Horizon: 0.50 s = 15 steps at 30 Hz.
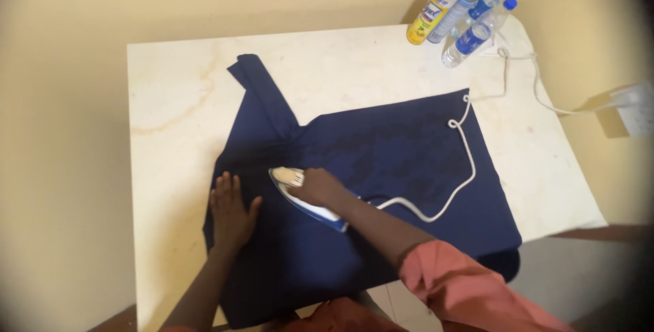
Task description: The recorder is ironing a navy blue garment on a white table, including spraying it with water.
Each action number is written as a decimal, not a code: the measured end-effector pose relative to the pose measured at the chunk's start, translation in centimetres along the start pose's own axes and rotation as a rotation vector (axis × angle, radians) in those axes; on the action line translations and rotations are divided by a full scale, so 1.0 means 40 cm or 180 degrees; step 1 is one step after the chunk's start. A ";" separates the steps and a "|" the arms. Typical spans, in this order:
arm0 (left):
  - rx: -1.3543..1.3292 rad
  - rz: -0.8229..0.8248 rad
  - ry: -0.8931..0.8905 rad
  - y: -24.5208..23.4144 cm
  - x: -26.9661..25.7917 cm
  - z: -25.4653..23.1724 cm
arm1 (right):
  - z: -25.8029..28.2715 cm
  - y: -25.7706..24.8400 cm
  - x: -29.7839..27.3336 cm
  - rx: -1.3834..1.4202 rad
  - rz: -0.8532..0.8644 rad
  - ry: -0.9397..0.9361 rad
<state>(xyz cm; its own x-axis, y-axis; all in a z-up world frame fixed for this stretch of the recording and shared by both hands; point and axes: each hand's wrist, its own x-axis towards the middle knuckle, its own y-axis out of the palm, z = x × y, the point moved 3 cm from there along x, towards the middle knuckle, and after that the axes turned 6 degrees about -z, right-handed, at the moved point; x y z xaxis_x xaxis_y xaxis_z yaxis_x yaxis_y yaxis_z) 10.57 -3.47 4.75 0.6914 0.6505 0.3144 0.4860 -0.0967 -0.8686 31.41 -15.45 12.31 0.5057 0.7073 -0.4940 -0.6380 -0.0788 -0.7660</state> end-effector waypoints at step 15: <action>-0.0732 0.0275 -0.0588 0.011 0.258 -0.259 | -0.311 -0.164 0.197 0.0930 0.0243 0.0632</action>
<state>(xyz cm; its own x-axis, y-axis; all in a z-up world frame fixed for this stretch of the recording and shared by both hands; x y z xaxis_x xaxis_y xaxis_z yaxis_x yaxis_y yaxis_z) 23.46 -4.59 11.57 0.6367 0.7564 0.1499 0.5526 -0.3119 -0.7729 46.81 -18.07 8.33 0.5349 0.5546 -0.6375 -0.8029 0.0985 -0.5880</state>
